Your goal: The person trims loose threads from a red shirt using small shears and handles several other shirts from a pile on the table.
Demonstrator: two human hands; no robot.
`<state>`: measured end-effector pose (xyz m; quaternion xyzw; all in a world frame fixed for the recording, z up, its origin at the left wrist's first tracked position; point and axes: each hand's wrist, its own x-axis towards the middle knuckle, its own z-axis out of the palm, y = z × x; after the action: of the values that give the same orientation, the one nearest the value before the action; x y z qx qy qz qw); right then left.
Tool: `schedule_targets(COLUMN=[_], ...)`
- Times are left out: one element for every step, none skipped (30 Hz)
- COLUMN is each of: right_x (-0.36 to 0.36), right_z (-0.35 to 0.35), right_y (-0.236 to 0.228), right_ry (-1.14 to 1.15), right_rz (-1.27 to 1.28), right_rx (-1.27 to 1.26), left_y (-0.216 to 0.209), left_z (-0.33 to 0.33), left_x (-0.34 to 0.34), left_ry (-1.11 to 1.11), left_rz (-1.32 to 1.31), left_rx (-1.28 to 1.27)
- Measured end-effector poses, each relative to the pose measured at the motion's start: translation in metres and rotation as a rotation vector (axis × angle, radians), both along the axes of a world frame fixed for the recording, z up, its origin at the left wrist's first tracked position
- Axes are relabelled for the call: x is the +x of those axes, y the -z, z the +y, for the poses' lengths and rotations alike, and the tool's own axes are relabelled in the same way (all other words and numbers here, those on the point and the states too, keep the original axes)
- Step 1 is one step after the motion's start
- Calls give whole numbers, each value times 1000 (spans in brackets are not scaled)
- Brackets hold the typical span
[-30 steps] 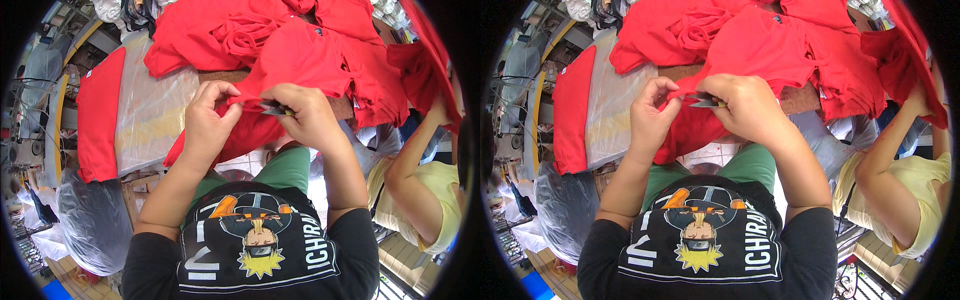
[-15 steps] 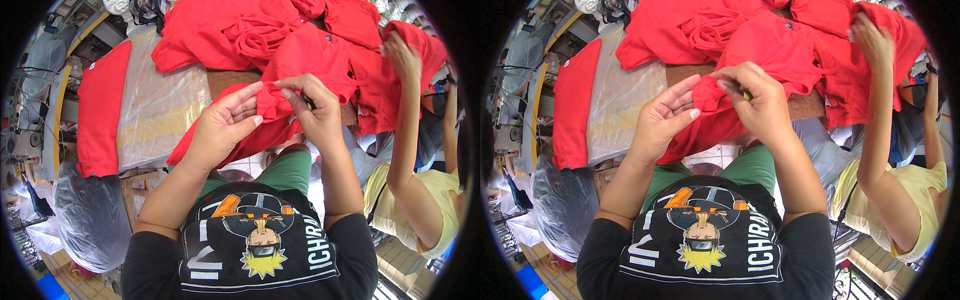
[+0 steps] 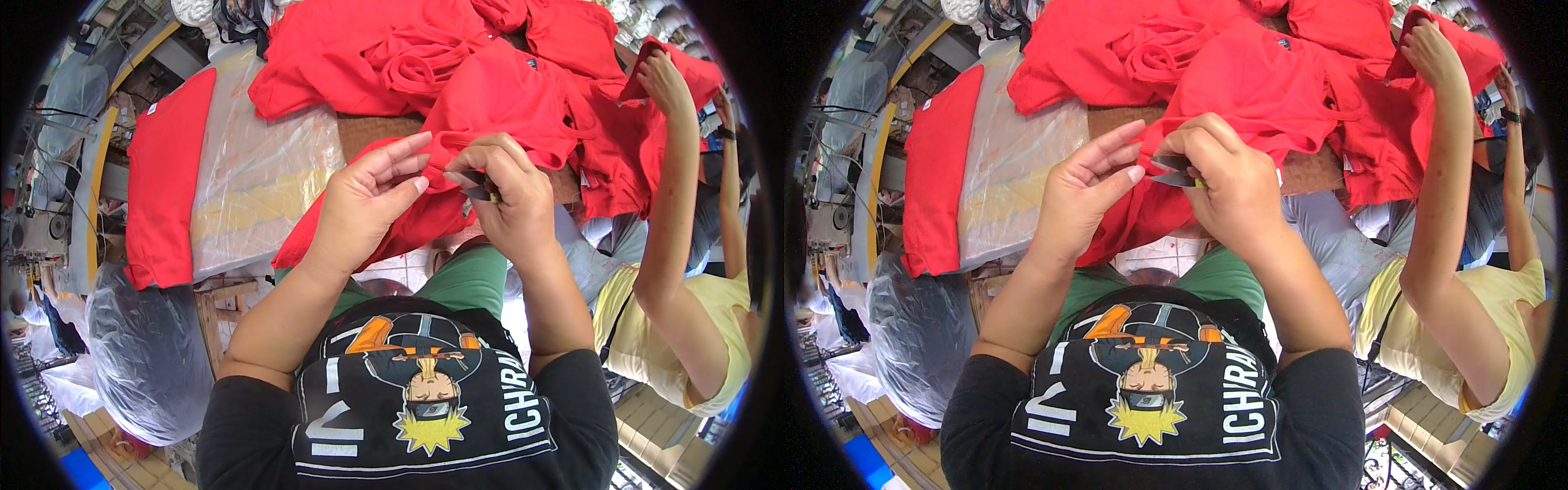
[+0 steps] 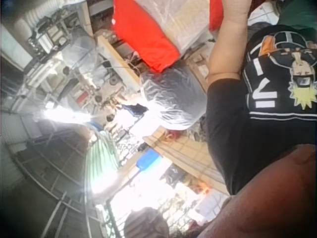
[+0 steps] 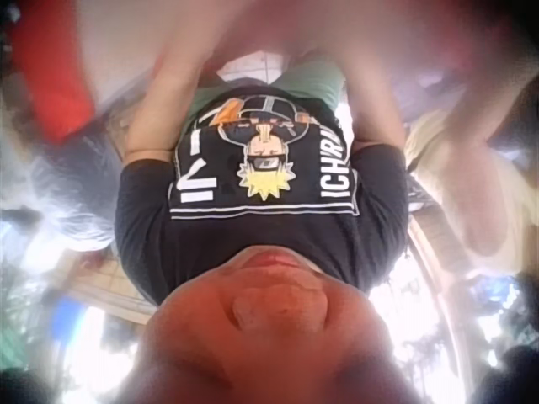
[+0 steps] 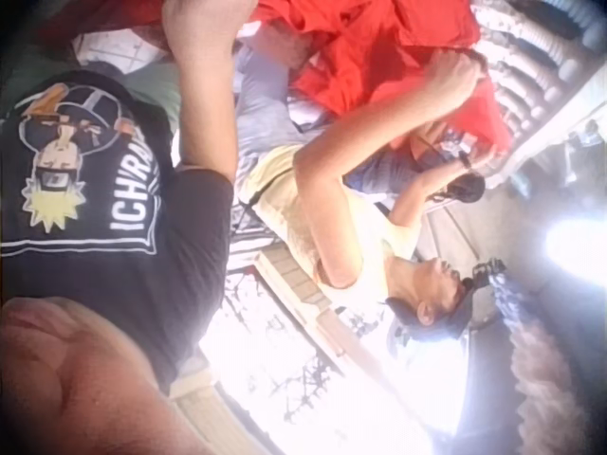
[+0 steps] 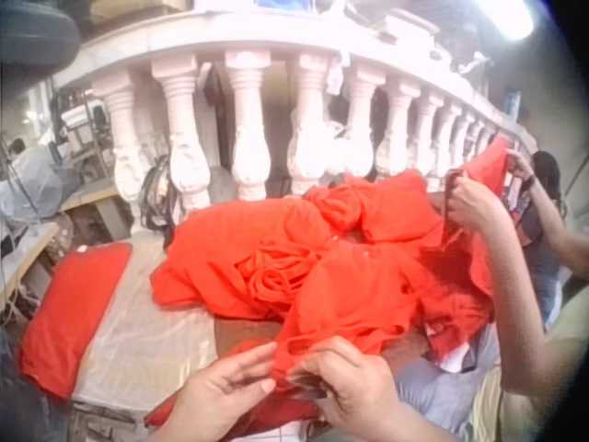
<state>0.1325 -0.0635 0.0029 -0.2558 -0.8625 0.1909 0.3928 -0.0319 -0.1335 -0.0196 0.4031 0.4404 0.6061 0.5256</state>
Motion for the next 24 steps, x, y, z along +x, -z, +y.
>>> schedule_targets(right_x=[2, 3, 4, 4, 4, 4, 4, 5, 5, 6, 6, 7, 9, 10, 10, 10, 10, 11, 13, 15, 16, 16, 16, 16], right_z=[-1, -1, -2, -2, -2, -2, -2, -2, -2, -3, -3, -6, -10, -13, -12, -11, -11, -10, -9, -8, -7, -6, -5, -4], right_y=[-1, -1, 0, 1, 2, 3, 3, 3, 3, 3, 3, -1, -9, -13, -13, -12, -11, -9, -8, -7, -5, -4, -3, -3], right_ry=[-13, -27, -39, -50, -62, -53, -43, -34, -48, -62, -76, -68, -61, -53, -9, 35, 61, 85, 91, 97, 76, 54, 33, 26], right_rz=[13, 26, 35, 45, 55, 51, 47, 43, 36, 28, 20, 10, -2, -13, 1, 16, 7, -3, -36, -69, -59, -49, -39, -58], right_rx=[-5, -11, -18, -24, -31, -33, -35, -37, -37, -36, -36, -119, -203, -286, -253, -221, -199, -178, -167, -157, -124, -91, -58, -34], left_y=[2, 3, 3, 1, 1, 1, 0, 0, 1, 2, 5, 8, 8, 9, 9, 10, 11, 11, 9, 9, 9, 9, 9, 9], left_z=[0, 0, 0, -1, -1, -2, -3, -4, -4, -4, -2, -2, -1, 0, 1, 2, 2, 2, 2, 2, 2, 3, 2, 2], left_x=[-2, -2, -1, 0, 1, 4, 7, 9, 9, 9, 10, 10, 8, 5, 3, 2, 1, 0, -1, -1, -1, 0, 0, 1], left_ry=[8, 17, 29, 40, 52, 31, 11, -10, -47, -58, -68, -83, -84, -86, -79, -68, -57, -50, -44, -42, -38, -34, -33, -33], left_rz=[11, 22, 18, 15, 12, 99, 186, 273, 423, 405, 386, 369, 295, 220, 143, 70, -3, -76, -44, -53, -63, -73, -69, -64], left_rx=[19, 38, 48, 57, 66, 91, 116, 142, 179, 162, 145, 125, 87, 49, 14, 23, 33, 41, 19, 24, 29, 34, 37, 40])
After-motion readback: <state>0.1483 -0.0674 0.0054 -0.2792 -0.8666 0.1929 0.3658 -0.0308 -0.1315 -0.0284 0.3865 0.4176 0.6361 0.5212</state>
